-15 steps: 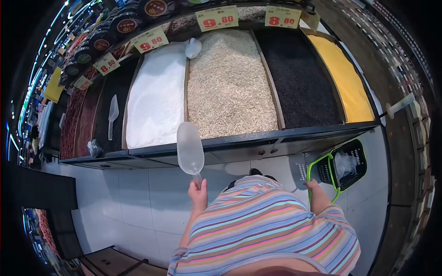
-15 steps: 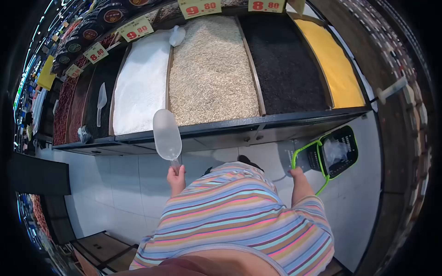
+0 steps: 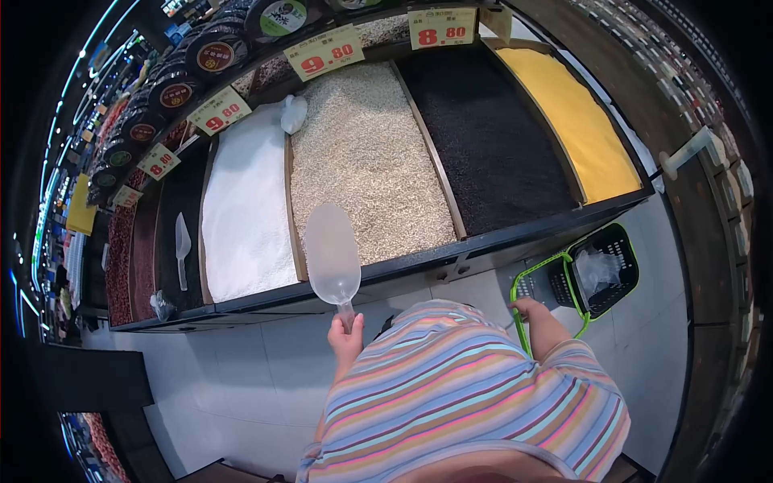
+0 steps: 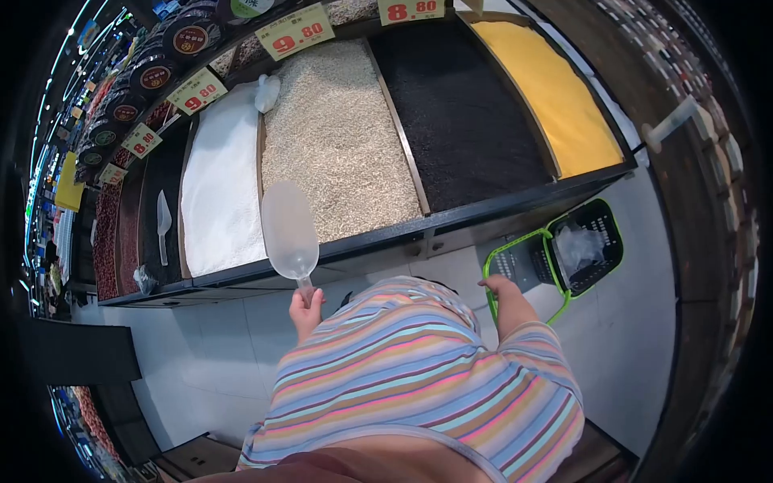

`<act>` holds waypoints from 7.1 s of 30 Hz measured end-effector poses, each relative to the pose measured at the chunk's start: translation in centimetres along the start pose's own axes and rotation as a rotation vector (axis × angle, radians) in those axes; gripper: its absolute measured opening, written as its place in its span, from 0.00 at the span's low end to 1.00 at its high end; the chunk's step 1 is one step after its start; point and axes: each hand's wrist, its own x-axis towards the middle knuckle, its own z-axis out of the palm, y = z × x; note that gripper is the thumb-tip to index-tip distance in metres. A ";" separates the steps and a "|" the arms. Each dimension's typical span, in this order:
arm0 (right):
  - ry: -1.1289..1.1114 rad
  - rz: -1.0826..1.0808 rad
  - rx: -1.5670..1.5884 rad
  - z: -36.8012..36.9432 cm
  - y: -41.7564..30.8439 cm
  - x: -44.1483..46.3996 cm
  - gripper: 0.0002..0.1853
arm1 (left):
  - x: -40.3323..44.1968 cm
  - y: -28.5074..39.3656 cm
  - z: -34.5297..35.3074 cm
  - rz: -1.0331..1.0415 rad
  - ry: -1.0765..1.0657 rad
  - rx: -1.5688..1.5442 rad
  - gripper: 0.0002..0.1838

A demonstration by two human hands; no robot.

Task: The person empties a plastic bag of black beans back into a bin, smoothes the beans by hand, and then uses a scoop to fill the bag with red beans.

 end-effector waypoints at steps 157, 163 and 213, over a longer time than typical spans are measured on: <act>0.669 -1.596 -0.727 36.2 -51.8 -22.8 0.37 | 27.0 -8.9 -51.1 0.218 0.767 0.767 0.34; 0.802 -1.508 -0.757 37.0 -51.7 -23.8 0.35 | 35.4 -10.6 -64.1 -0.149 0.886 0.812 0.45; 0.652 -1.498 -0.669 76.3 -80.1 -30.8 0.47 | 52.5 -16.3 -66.5 0.620 0.322 0.645 0.39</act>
